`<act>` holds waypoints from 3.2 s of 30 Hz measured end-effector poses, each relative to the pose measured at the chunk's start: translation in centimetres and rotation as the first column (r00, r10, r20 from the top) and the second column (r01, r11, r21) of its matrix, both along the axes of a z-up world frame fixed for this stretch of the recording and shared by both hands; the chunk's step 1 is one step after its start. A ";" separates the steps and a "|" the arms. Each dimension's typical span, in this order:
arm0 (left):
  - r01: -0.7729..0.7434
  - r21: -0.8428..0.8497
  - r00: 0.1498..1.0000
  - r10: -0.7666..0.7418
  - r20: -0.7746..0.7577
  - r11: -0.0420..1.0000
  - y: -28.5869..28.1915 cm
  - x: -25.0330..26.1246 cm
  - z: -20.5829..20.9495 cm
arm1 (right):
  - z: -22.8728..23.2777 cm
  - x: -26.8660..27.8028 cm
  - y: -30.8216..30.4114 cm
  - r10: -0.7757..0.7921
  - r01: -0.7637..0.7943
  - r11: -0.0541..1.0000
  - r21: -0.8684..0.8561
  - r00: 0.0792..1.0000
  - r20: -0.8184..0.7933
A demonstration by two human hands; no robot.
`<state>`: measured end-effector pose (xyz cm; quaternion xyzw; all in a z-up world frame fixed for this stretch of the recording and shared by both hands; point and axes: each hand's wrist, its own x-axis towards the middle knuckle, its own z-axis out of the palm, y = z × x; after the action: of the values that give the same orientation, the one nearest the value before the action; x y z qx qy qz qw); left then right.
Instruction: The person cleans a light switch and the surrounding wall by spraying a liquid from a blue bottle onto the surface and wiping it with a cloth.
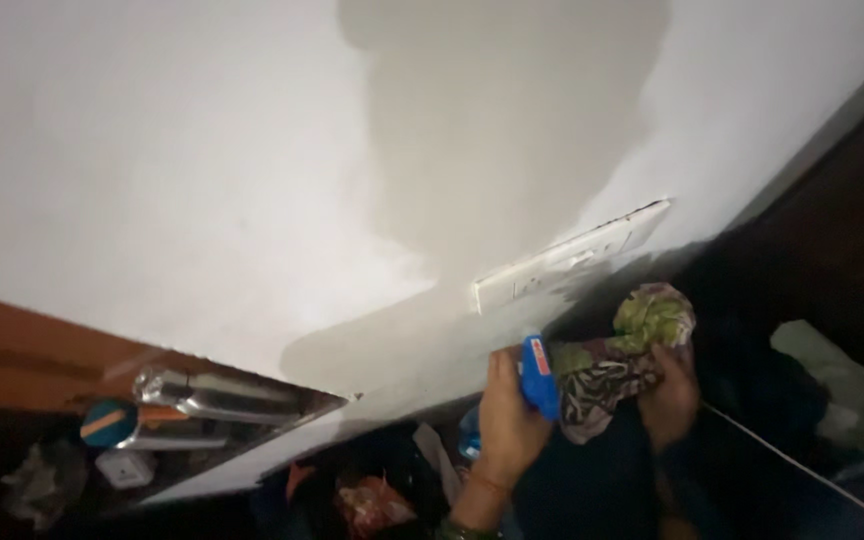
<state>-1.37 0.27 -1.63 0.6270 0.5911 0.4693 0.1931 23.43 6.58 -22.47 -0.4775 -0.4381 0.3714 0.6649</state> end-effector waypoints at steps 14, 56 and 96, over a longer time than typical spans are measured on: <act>0.140 -0.275 0.986 -0.108 0.128 0.951 -0.7 -3.0 0.5 | 11.7 -9.8 -2.4 0.099 -0.058 0.979 -0.197 0.974 0.205; 0.015 -0.110 0.991 -0.001 0.131 0.994 -1.3 -8.2 1.6 | 10.8 -18.9 7.1 -0.422 0.359 0.904 0.231 0.833 0.359; 0.082 -0.021 0.976 -0.076 0.204 0.996 -3.4 -8.4 1.6 | 24.0 -17.0 7.8 -0.312 0.133 0.913 -0.386 0.836 -0.451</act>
<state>-9.77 -3.13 -0.02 0.5960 0.5497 0.5140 0.2799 6.39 14.35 1.54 -0.5194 -0.1195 0.4713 0.7027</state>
